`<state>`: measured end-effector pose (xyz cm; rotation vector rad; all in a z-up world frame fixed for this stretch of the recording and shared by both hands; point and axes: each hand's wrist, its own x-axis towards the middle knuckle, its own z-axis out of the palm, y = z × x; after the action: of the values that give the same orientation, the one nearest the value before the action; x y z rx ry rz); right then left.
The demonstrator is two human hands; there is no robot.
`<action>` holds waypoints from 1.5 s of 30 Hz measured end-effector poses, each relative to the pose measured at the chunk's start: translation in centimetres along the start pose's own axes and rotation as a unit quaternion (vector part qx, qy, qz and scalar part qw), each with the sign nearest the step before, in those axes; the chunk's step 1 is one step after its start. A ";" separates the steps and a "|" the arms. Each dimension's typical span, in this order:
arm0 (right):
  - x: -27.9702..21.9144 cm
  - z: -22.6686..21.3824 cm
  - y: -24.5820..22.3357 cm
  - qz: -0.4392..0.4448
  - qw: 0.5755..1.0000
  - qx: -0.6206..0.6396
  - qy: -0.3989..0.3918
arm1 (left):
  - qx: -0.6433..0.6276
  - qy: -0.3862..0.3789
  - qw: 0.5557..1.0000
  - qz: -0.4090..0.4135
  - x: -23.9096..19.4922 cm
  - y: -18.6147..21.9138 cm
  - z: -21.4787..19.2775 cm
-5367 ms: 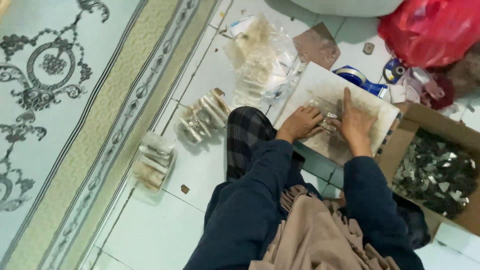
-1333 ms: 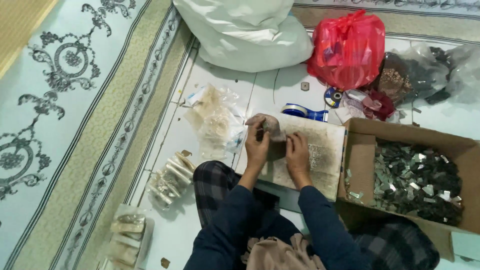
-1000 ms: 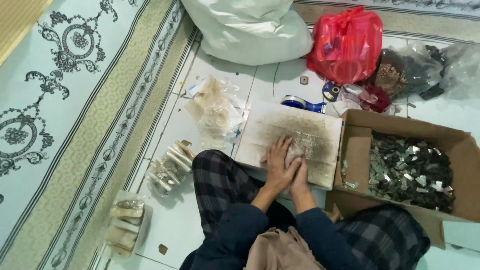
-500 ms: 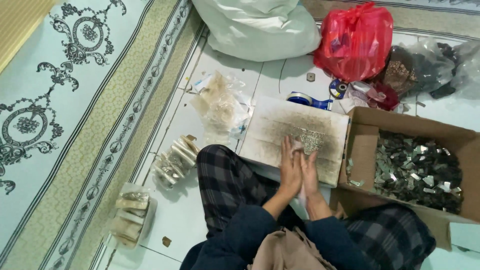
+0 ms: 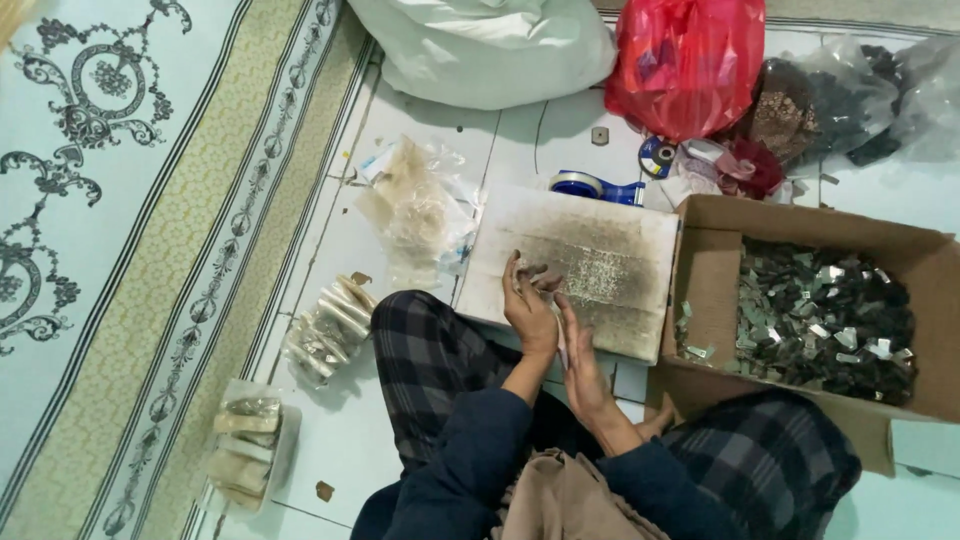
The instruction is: Sorting and packaging small metal components from a box into individual plastic bags.
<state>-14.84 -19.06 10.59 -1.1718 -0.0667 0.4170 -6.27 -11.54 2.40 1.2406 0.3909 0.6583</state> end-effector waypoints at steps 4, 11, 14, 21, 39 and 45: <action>1.2 -2.7 2.2 -0.013 0.999 -0.030 -0.002 | 0.033 0.017 0.999 0.033 2.3 -0.1 0.7; 1.9 -8.3 5.9 0.032 0.997 -0.021 0.060 | 0.184 0.075 0.972 0.125 12.1 4.5 4.9; 2.3 -9.2 5.4 -0.001 0.995 -0.007 0.104 | 0.184 0.076 0.973 0.116 18.9 2.3 6.7; 1.8 -10.6 3.5 0.017 0.993 0.035 0.116 | 0.390 -0.054 0.903 0.171 26.2 -2.2 8.6; 6.8 -26.1 1.1 0.038 0.791 -0.577 0.200 | 0.098 -0.412 0.894 -0.146 -4.7 -5.1 18.6; 9.5 -28.5 8.6 0.106 0.587 -0.802 -0.007 | 0.244 -0.448 0.849 -0.141 -5.8 -6.1 16.4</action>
<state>-1.00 -38.04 -9.99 -3.0358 -0.3801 0.5593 0.86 -28.50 0.95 1.7780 -0.0670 -0.3389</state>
